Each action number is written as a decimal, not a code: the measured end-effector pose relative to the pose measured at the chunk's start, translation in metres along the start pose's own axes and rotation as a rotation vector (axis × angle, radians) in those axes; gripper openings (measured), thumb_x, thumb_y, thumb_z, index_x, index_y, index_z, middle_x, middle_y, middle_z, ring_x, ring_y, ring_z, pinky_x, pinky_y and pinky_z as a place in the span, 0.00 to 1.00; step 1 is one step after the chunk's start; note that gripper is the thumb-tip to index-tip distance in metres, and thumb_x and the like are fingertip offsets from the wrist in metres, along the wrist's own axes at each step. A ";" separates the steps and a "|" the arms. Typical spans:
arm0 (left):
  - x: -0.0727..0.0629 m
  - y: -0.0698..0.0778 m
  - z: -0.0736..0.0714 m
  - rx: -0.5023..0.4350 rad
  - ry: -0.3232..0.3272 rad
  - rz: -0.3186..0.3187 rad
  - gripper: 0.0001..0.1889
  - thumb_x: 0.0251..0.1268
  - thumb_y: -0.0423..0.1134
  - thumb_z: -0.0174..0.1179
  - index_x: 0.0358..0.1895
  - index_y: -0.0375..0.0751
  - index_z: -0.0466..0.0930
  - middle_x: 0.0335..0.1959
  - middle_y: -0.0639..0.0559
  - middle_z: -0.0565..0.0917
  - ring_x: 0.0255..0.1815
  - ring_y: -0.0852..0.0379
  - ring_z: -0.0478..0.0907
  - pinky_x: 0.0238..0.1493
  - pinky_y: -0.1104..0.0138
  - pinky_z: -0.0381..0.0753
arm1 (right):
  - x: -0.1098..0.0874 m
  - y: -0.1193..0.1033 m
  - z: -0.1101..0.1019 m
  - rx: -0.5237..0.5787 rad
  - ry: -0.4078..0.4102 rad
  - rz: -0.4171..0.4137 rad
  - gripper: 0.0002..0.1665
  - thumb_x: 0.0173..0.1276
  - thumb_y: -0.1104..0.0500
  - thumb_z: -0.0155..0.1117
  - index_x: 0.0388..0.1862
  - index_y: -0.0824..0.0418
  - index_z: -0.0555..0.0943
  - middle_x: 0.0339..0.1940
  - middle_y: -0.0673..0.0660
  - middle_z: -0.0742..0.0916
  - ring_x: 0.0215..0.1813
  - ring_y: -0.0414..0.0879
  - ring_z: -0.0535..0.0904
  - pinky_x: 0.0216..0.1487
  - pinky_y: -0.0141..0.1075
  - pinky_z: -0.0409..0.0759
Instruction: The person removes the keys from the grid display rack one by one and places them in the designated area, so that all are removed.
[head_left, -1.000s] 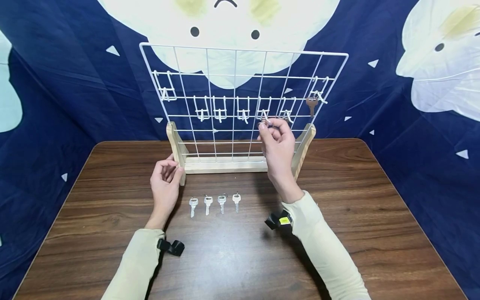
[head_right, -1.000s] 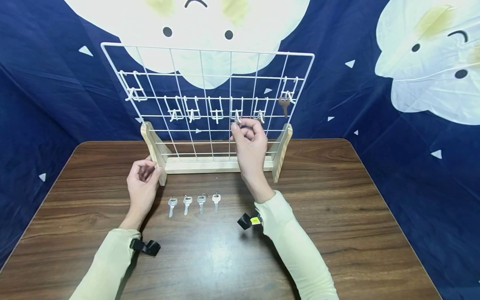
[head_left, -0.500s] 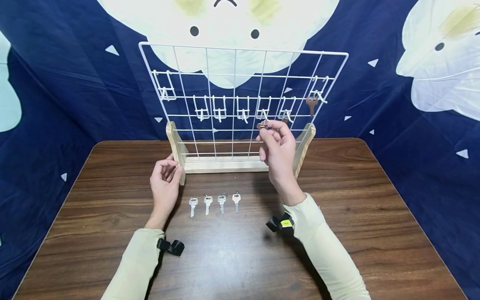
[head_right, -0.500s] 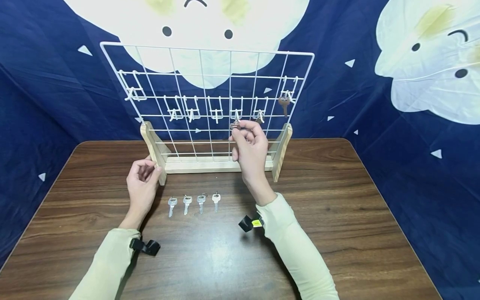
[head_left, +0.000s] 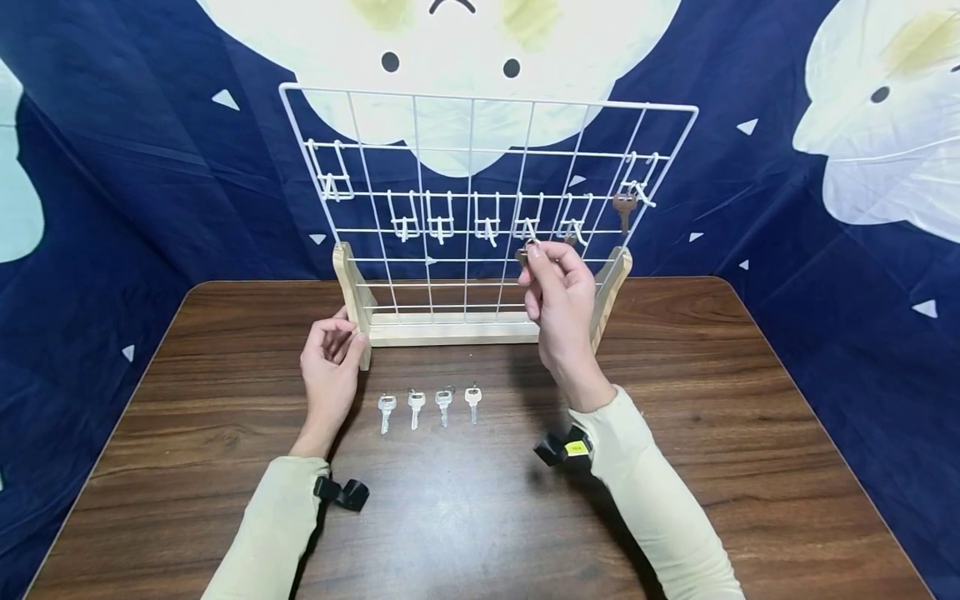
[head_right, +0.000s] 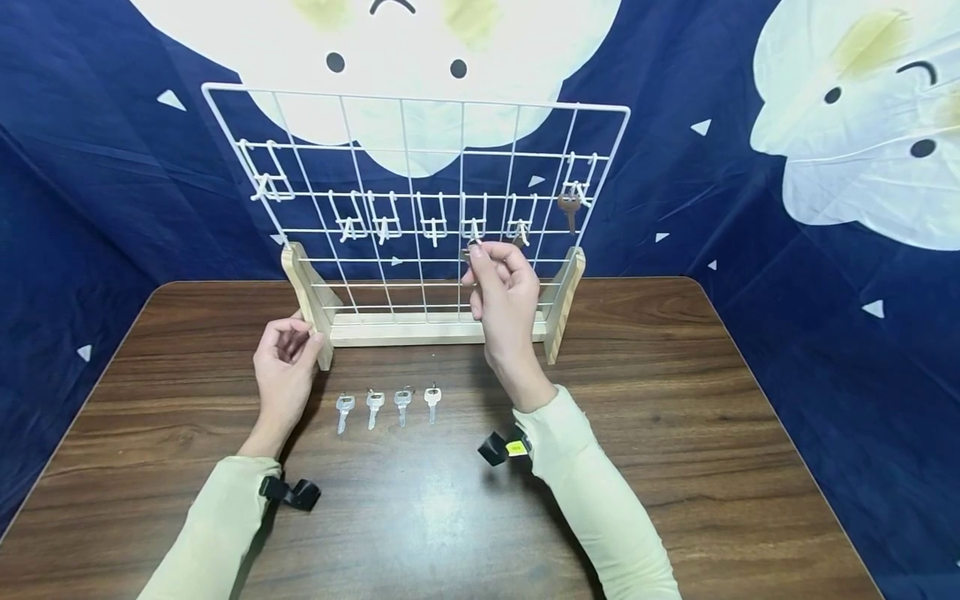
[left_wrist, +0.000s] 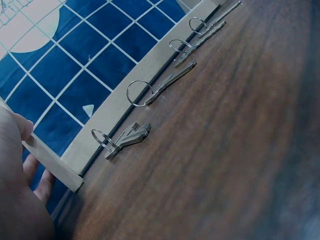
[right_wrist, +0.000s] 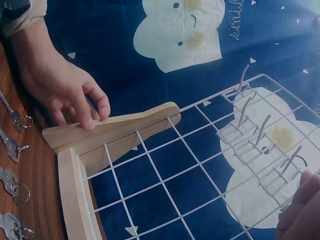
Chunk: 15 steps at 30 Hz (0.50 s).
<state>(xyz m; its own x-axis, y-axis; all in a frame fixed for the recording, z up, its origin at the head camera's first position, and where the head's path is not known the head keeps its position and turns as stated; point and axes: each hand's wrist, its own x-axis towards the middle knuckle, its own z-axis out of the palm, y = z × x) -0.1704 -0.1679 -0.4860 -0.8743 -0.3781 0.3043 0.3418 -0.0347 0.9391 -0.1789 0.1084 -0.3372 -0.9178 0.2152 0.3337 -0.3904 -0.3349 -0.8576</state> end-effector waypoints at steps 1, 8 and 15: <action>0.000 0.000 0.000 -0.002 0.001 -0.001 0.12 0.72 0.16 0.63 0.53 0.15 0.73 0.68 0.44 0.85 0.63 0.63 0.84 0.65 0.74 0.82 | -0.001 0.000 0.000 0.004 0.001 -0.001 0.12 0.83 0.68 0.60 0.39 0.54 0.84 0.21 0.47 0.84 0.12 0.33 0.65 0.13 0.23 0.59; 0.000 -0.001 -0.001 0.003 0.001 0.000 0.11 0.73 0.17 0.63 0.53 0.15 0.73 0.70 0.40 0.84 0.63 0.63 0.85 0.66 0.73 0.83 | -0.003 -0.003 -0.001 0.020 0.013 -0.013 0.13 0.82 0.68 0.60 0.38 0.54 0.84 0.20 0.47 0.83 0.14 0.33 0.65 0.14 0.22 0.59; 0.000 -0.002 -0.001 0.002 -0.004 0.005 0.12 0.73 0.17 0.63 0.53 0.15 0.73 0.70 0.40 0.84 0.63 0.63 0.85 0.65 0.73 0.83 | -0.005 -0.004 -0.002 0.025 0.015 -0.031 0.14 0.80 0.69 0.60 0.38 0.53 0.85 0.20 0.47 0.83 0.16 0.33 0.67 0.14 0.22 0.60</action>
<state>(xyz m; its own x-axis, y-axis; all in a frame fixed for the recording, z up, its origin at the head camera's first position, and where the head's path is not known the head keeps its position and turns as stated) -0.1713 -0.1688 -0.4880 -0.8740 -0.3743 0.3099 0.3458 -0.0310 0.9378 -0.1728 0.1111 -0.3358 -0.9042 0.2392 0.3539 -0.4204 -0.3507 -0.8368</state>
